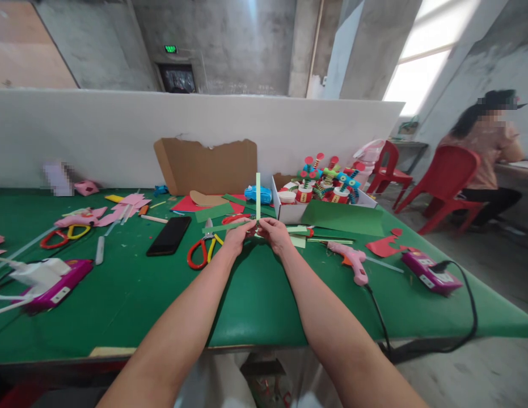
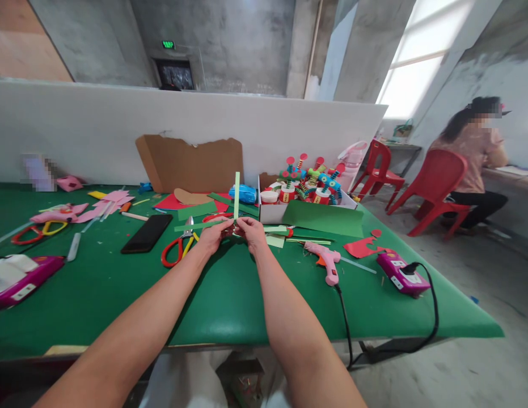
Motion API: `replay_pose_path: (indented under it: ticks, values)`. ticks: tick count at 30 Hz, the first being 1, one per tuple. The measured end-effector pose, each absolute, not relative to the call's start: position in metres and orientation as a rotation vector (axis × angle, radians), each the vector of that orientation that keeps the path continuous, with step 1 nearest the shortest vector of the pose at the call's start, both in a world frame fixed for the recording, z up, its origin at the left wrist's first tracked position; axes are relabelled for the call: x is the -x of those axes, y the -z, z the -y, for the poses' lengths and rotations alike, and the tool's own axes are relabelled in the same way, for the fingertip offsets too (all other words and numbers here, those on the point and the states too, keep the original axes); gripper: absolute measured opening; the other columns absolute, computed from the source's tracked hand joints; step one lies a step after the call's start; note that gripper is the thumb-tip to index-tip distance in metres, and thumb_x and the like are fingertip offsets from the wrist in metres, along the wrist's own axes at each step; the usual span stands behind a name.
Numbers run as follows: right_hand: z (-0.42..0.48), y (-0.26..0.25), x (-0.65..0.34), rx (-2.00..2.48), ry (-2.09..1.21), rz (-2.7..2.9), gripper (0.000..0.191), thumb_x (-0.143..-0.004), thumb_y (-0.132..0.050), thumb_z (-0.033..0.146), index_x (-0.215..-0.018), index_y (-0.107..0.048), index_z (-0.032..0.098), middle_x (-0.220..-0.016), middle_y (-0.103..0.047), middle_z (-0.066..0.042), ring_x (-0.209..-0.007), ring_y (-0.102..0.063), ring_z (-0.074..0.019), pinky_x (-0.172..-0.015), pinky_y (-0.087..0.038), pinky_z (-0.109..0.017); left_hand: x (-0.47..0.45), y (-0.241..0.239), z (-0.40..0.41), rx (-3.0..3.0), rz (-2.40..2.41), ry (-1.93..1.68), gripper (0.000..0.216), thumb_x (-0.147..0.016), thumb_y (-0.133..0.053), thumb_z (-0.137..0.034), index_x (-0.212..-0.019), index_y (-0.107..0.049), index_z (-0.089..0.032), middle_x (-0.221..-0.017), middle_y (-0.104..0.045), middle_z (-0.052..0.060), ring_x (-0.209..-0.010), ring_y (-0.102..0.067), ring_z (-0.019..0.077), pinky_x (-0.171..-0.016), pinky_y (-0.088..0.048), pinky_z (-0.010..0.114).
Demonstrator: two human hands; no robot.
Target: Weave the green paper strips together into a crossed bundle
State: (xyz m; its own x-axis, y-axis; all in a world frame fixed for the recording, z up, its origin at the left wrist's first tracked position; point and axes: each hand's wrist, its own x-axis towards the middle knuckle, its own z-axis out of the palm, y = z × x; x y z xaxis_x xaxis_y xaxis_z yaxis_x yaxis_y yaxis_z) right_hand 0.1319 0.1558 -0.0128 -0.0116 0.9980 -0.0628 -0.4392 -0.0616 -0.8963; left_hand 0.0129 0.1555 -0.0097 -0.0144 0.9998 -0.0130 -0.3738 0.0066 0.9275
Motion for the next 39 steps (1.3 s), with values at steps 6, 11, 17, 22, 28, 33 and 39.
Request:
replay_pose_path:
  ticks: [6,11,17,22,28,33,39]
  values:
    - [-0.153,0.009,-0.139,0.908,-1.479,0.924,0.034,-0.048,-0.087,0.036,-0.066,-0.066,0.016,-0.056,-0.061,0.004,-0.051,-0.053,-0.0064,-0.059,-0.050,-0.023,-0.011,0.007,-0.155,-0.883,-0.943,-1.324,0.036,-0.042,-0.086,-0.033,-0.060,-0.060,-0.015,-0.054,-0.059,-0.003,-0.051,-0.054,0.0101,-0.055,-0.045,0.025]
    - [-0.156,0.011,-0.138,0.871,-1.486,0.855,0.031,-0.051,-0.086,0.033,-0.065,-0.064,0.017,-0.054,-0.062,0.004,-0.052,-0.058,-0.0080,-0.060,-0.052,-0.023,-0.010,0.007,-0.157,-0.838,-0.885,-1.266,0.036,-0.051,-0.085,-0.037,-0.067,-0.063,-0.014,-0.060,-0.062,0.001,-0.054,-0.056,0.0106,-0.053,-0.045,0.024]
    - [-0.158,0.016,-0.132,0.828,-1.457,0.835,0.028,-0.057,-0.084,0.028,-0.066,-0.060,0.017,-0.059,-0.066,0.001,-0.057,-0.063,-0.0117,-0.065,-0.055,-0.027,-0.012,0.008,-0.157,-0.926,-0.908,-1.287,0.041,-0.046,-0.087,-0.039,-0.070,-0.062,-0.015,-0.062,-0.060,-0.001,-0.054,-0.054,0.0081,-0.051,-0.041,0.020]
    - [-0.155,0.016,-0.130,0.896,-1.393,0.845,0.029,-0.054,-0.084,0.029,-0.065,-0.060,0.017,-0.057,-0.064,0.003,-0.053,-0.061,-0.0100,-0.064,-0.055,-0.026,-0.012,0.009,-0.157,-0.978,-0.957,-1.336,0.042,-0.043,-0.086,-0.043,-0.064,-0.063,-0.014,-0.060,-0.059,-0.001,-0.054,-0.051,0.0080,-0.052,-0.040,0.021]
    - [-0.155,0.015,-0.129,0.933,-1.359,0.841,0.027,-0.054,-0.083,0.027,-0.065,-0.061,0.016,-0.058,-0.063,0.003,-0.053,-0.059,-0.0091,-0.066,-0.054,-0.026,-0.010,0.010,-0.159,-1.050,-0.980,-1.345,0.040,-0.045,-0.084,-0.045,-0.060,-0.063,-0.015,-0.055,-0.056,-0.002,-0.052,-0.049,0.0088,-0.052,-0.039,0.023]
    - [-0.156,0.014,-0.129,0.925,-1.333,0.829,0.025,-0.055,-0.082,0.027,-0.063,-0.061,0.016,-0.057,-0.064,0.002,-0.055,-0.061,-0.0106,-0.069,-0.055,-0.027,-0.011,0.010,-0.159,-1.044,-0.973,-1.307,0.042,-0.047,-0.084,-0.045,-0.067,-0.064,-0.015,-0.060,-0.059,-0.001,-0.054,-0.049,0.0088,-0.052,-0.039,0.023]
    - [-0.155,0.015,-0.129,0.935,-1.340,0.851,0.024,-0.054,-0.083,0.028,-0.063,-0.063,0.016,-0.057,-0.065,0.001,-0.055,-0.061,-0.0109,-0.067,-0.056,-0.027,-0.010,0.012,-0.161,-1.096,-1.008,-1.344,0.038,-0.048,-0.083,-0.043,-0.064,-0.063,-0.015,-0.056,-0.058,-0.001,-0.052,-0.049,0.0088,-0.051,-0.038,0.022]
